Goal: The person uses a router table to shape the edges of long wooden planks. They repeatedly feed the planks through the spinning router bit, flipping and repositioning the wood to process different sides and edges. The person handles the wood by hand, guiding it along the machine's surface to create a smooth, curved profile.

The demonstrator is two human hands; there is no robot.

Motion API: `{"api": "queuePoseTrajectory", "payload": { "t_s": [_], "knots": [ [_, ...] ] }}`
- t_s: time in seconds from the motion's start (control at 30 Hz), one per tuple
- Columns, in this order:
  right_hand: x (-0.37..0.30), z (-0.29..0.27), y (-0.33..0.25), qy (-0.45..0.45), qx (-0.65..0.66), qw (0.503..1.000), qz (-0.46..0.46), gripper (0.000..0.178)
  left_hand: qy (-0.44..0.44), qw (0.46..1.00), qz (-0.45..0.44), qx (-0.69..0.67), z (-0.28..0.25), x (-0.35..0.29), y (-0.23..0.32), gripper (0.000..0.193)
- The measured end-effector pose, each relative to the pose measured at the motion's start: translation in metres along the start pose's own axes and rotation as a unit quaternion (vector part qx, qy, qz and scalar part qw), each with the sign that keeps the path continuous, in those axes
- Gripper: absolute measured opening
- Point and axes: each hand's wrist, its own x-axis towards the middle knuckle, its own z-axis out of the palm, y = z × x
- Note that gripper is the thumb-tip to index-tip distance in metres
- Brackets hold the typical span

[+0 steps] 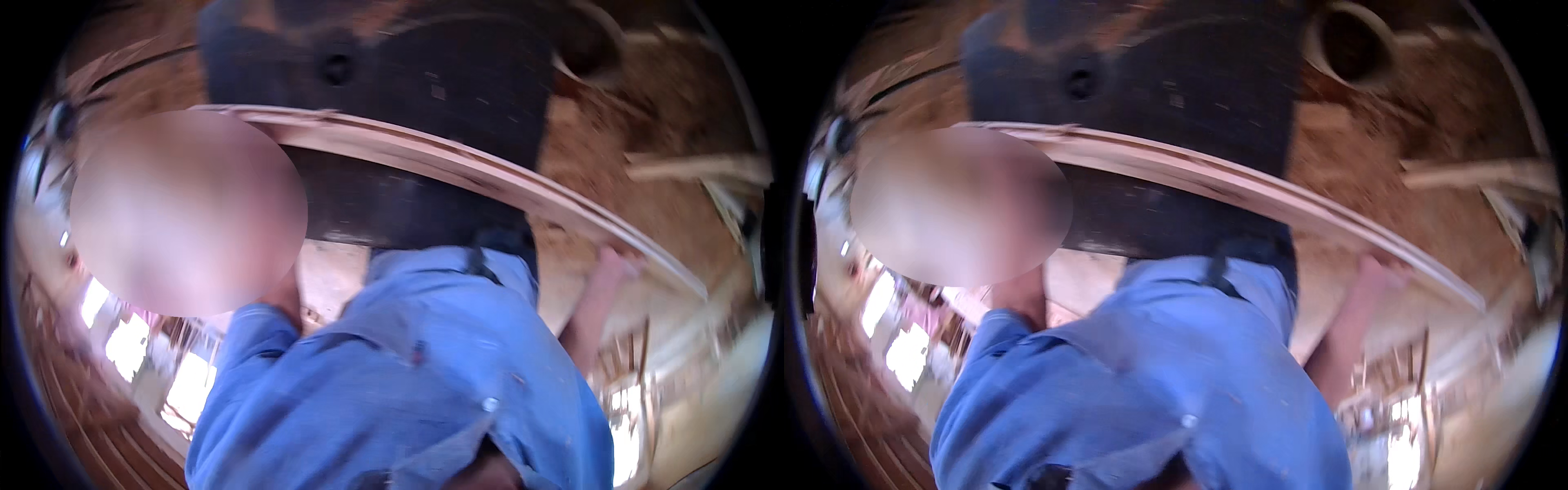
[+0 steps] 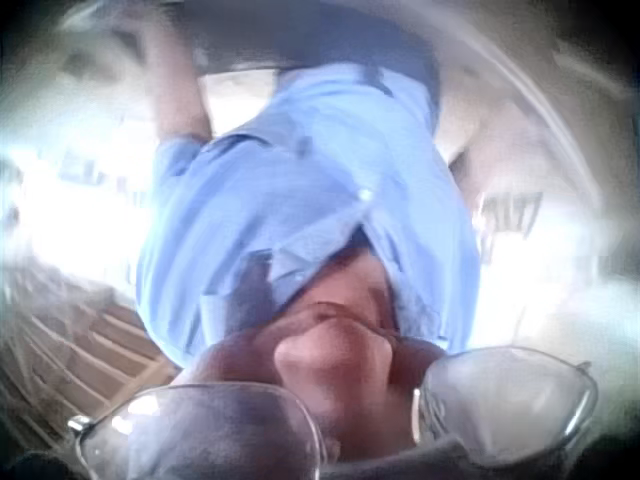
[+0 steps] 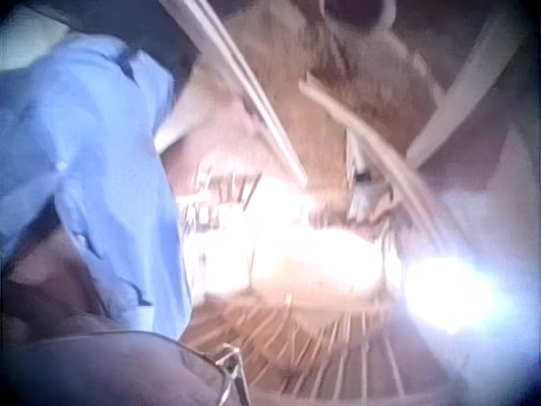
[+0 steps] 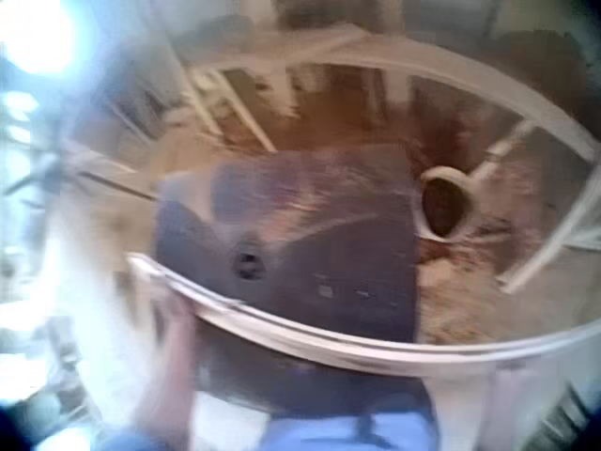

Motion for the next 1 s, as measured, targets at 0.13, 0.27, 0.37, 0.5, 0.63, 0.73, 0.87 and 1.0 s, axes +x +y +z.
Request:
{"api": "queuePoseTrajectory", "payload": {
  "t_s": [0.13,0.27,0.37,0.5,0.63,0.73,0.87,1.0],
  "knots": [
    [-0.013,0.013,-0.003,0.061,-0.012,0.997,0.042,0.05,0.143,0.969,-0.022,-0.2,0.014,-0.005,0.015,0.041],
    [0.004,-0.002,-0.011,0.04,-0.091,0.995,0.03,0.057,0.104,0.982,-0.084,-0.137,0.032,-0.028,0.037,0.057],
    [0.014,-0.015,-0.014,0.058,-0.138,0.989,0.006,0.06,0.05,0.987,-0.096,-0.118,0.033,-0.031,0.058,0.059],
    [0.015,-0.024,-0.011,0.067,-0.175,0.982,0.001,0.061,0.032,0.992,-0.06,-0.102,0.035,-0.013,0.074,0.057],
    [0.014,-0.029,-0.007,0.048,-0.171,0.984,0.023,0.061,0.03,0.996,-0.062,-0.058,0.037,-0.004,0.082,0.06],
    [-0.029,-0.006,0.003,0.043,-0.174,0.983,0.049,0.061,0.034,0.997,-0.063,-0.039,0.039,0.016,0.068,0.069],
    [-0.032,-0.005,0.022,0.03,-0.171,0.984,0.044,0.059,0.026,0.997,-0.071,-0.025,0.033,0.05,0.057,0.081],
    [-0.033,-0.007,0.027,0.017,-0.177,0.982,0.066,0.058,0.024,0.997,-0.075,-0.015,0.036,0.062,0.049,0.083]
  ]
}}
